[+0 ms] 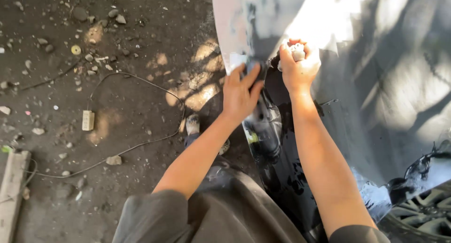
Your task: The person scrapes a dark substance from a large, curved metal panel using a handheld scraper and wipes the area with a cloth. The person moves around the panel, repeatedly scraping and wiping different sections.
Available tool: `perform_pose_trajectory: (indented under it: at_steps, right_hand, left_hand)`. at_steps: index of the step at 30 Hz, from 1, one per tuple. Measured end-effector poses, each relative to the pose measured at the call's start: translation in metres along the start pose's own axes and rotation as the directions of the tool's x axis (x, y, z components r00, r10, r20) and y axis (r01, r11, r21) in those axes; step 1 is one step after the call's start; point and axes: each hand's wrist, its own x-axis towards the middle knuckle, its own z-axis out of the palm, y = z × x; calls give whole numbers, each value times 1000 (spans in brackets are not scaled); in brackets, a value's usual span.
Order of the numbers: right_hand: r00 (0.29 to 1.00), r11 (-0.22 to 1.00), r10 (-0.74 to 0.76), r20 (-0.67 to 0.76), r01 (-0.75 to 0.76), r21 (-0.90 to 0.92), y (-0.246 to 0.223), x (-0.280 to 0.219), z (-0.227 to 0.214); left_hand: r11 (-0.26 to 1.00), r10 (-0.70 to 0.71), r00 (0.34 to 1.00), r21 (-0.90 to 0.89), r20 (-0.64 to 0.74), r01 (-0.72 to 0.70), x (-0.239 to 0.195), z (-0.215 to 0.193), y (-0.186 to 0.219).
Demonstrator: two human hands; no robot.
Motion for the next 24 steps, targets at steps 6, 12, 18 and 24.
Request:
perform_pose_trajectory:
  at_steps: [6,12,18,24]
  right_hand:
    - [989,939,104,104,-133,318,4,-4,-24]
    - [958,725,234,166,-286,627,-21,6,-24]
    - [976,580,202,77,-183,794,-94,12,2]
    - [778,941,330,-535,-228,249,-149,-49,38]
  left_hand:
    - [577,-224,867,-657,445,485,41,-41,-2]
    - [166,276,512,-565,813,808,157,-40,14]
    - [446,519,-18,-253,855,858,250,29,27]
    - [843,450,95,-457,888,284,268,24,42]
